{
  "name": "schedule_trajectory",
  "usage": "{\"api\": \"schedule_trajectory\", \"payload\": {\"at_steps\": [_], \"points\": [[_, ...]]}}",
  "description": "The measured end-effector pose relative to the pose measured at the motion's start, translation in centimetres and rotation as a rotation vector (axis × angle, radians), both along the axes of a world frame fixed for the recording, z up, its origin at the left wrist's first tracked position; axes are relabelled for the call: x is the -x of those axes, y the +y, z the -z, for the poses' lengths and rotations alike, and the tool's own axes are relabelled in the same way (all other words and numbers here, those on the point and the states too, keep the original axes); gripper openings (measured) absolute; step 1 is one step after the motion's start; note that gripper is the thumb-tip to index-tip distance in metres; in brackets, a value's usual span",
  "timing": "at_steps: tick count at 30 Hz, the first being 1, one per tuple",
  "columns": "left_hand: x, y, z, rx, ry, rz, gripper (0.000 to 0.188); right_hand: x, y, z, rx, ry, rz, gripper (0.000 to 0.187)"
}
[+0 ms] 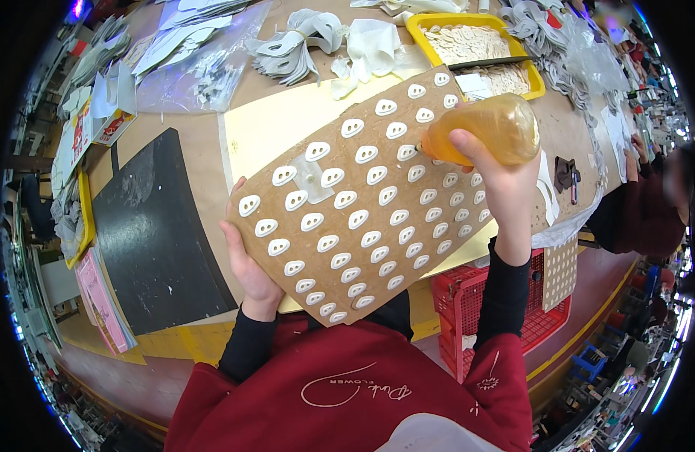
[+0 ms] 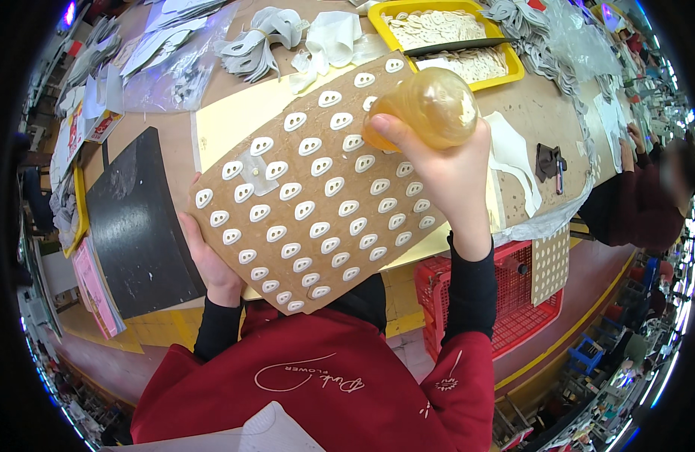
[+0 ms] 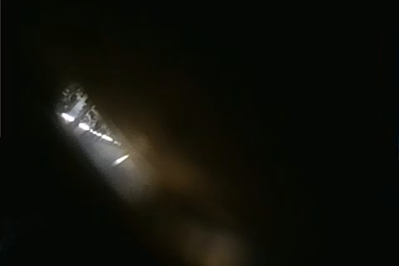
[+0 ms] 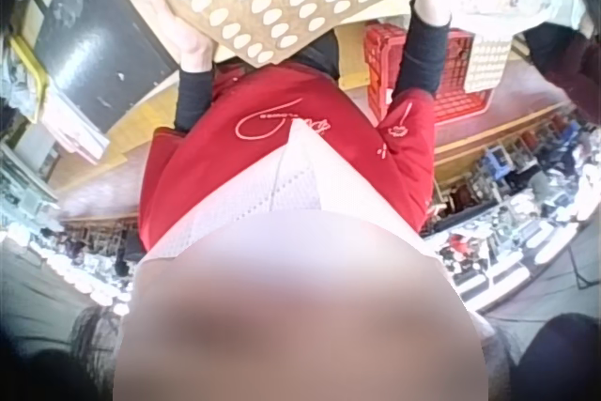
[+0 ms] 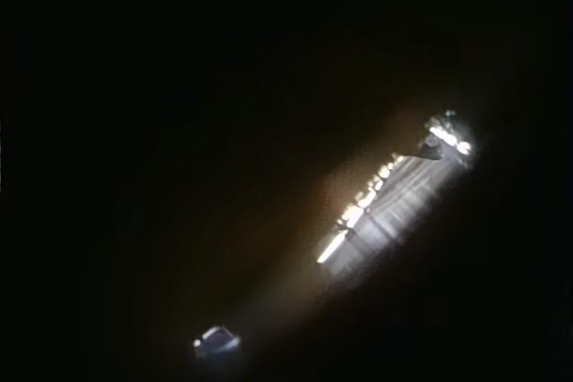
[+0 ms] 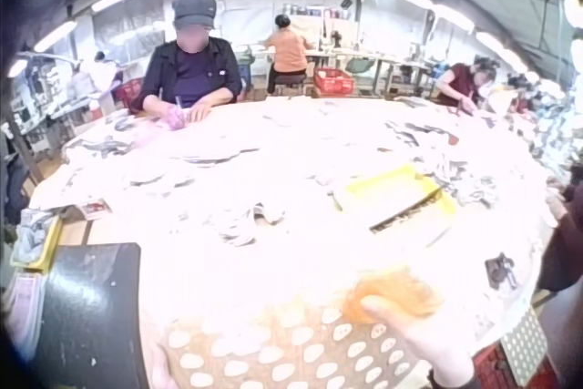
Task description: The person holds a cardboard sheet with many small white circular items and applies a yellow liquid from a squeeze bottle onto each item one by one. The person works methodically across the sheet, occasionally adjusting the sheet's position while continuing to apply the liquid.
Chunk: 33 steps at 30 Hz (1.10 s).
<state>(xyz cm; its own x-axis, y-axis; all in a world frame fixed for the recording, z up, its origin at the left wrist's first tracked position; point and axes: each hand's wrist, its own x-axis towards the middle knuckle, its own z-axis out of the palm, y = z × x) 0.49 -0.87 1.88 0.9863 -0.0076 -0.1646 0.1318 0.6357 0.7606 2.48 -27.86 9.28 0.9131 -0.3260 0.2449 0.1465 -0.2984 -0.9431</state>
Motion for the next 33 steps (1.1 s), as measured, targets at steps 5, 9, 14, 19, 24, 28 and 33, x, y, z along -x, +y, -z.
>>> {"api": "schedule_trajectory", "payload": {"at_steps": [5, 9, 14, 19, 24, 28, 33], "points": [[0.1, 0.0, 0.1, 0.014, 0.008, -0.002, 0.06, 0.9, -0.4, 0.7, -0.099, 0.017, 0.029, 0.029], [0.1, 0.0, 0.2, -0.015, 0.009, -0.009, 0.061, 1.5, 0.1, 2.1, -0.121, -0.13, 0.047, 0.036], [0.1, 0.0, 0.3, -0.009, 0.008, -0.009, 0.061, 2.1, 0.2, 3.4, -0.285, -0.102, -0.007, 0.042], [0.0, 0.1, 0.4, 0.045, -0.012, 0.004, 0.061, 2.6, -1.1, 3.1, -0.574, -0.1, -0.022, 0.062], [-0.1, 0.1, 0.4, 0.031, 0.006, -0.002, 0.061, 2.0, 0.0, 4.0, -0.445, -0.178, 0.094, 0.049], [-0.1, 0.1, 0.4, 0.047, -0.01, 0.005, 0.061, 1.8, 0.8, 4.7, -0.407, -0.168, 0.09, 0.044], [0.0, 0.1, 0.2, -0.001, 0.004, 0.0, 0.062, 1.6, 1.0, 4.8, -0.372, -0.161, 0.075, 0.044]]}}
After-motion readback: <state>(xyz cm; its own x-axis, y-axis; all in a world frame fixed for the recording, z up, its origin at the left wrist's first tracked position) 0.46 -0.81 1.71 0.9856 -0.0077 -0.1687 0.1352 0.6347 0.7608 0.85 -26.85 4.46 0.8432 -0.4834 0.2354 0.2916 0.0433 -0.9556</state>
